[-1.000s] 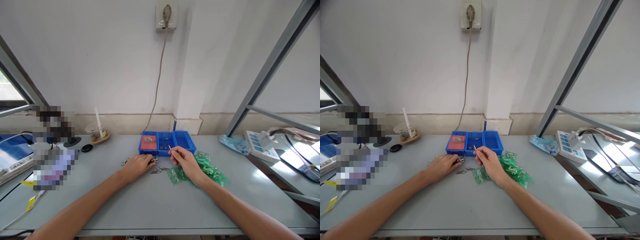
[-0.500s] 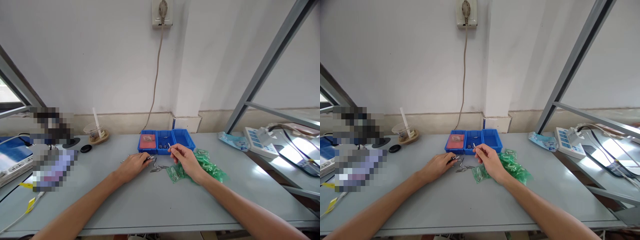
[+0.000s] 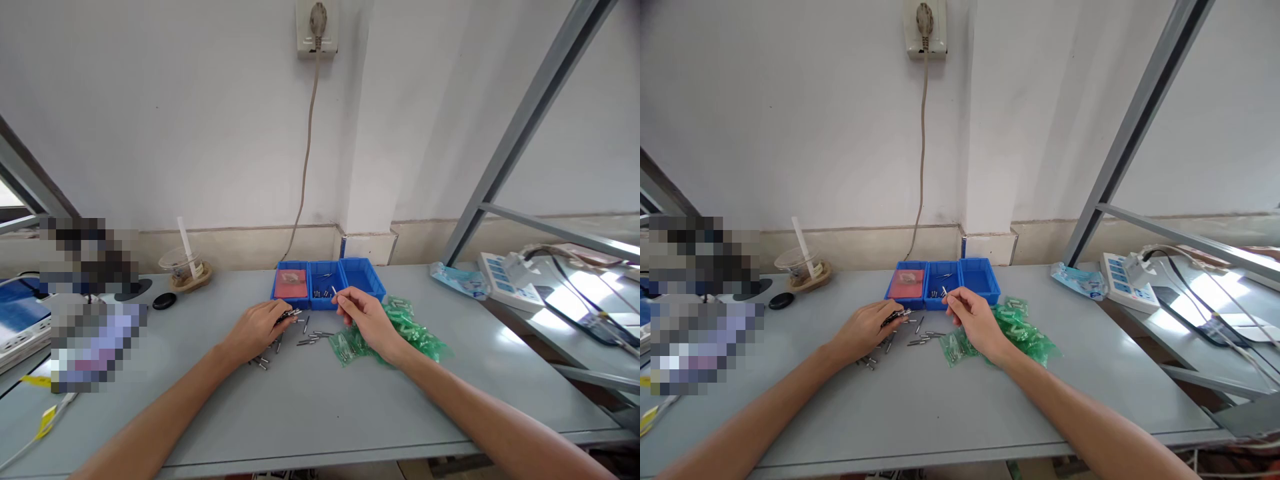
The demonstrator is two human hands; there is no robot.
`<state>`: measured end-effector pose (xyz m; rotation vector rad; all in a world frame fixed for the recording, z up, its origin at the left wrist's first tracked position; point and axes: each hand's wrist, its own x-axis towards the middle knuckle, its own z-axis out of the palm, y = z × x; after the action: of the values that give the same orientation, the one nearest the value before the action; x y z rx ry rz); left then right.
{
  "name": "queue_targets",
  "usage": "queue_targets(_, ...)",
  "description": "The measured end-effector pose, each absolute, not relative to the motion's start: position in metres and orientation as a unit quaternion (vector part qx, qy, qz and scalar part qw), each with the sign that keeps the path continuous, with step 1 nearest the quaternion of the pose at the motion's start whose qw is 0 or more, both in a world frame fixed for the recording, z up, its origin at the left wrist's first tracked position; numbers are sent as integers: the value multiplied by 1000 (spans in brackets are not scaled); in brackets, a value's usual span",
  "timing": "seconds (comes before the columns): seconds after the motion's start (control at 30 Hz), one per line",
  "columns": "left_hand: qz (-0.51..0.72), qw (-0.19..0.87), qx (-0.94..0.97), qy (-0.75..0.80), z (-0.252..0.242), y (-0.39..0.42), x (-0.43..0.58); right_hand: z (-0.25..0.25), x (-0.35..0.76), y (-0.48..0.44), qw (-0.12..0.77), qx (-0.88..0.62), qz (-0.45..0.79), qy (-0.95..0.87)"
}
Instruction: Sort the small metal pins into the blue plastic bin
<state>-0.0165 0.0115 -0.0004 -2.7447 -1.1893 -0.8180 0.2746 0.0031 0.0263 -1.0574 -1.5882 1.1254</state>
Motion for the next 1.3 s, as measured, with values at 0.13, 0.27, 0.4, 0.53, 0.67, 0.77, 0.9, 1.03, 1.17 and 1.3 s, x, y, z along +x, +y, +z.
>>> queue_targets(0.13,-263,41,-886,-379,1,11,-18,25,274,4,445,-429,451,-644)
queue_targets(0.27,-264,35,-883,-386,3,10,-18,23,274,5,444,-426,451,-646)
queue_targets(0.4,-264,22,-883,-387,6,9,-17,22,273,4,440,-427,449,-651)
queue_targets(0.53,-258,12,-885,-387,8,8,-18,22,273,5,440,-424,446,-654)
queue_targets(0.67,-246,-13,-892,-378,9,5,-20,22,272,5,444,-425,439,-655)
queue_targets(0.77,-218,-29,-901,-375,10,0,-20,23,272,3,445,-426,431,-659)
queue_targets(0.9,-179,-37,-910,-372,8,-4,-15,25,271,0,446,-422,432,-661)
queue_targets(1.03,-175,-41,-907,-381,5,-6,-10,26,269,-3,441,-419,437,-662)
queue_targets(1.17,-179,-41,-903,-388,4,-8,-8,26,268,-5,437,-420,431,-669)
queue_targets(1.3,-181,-47,-905,-383,4,-8,-8,24,268,-5,434,-420,419,-678)
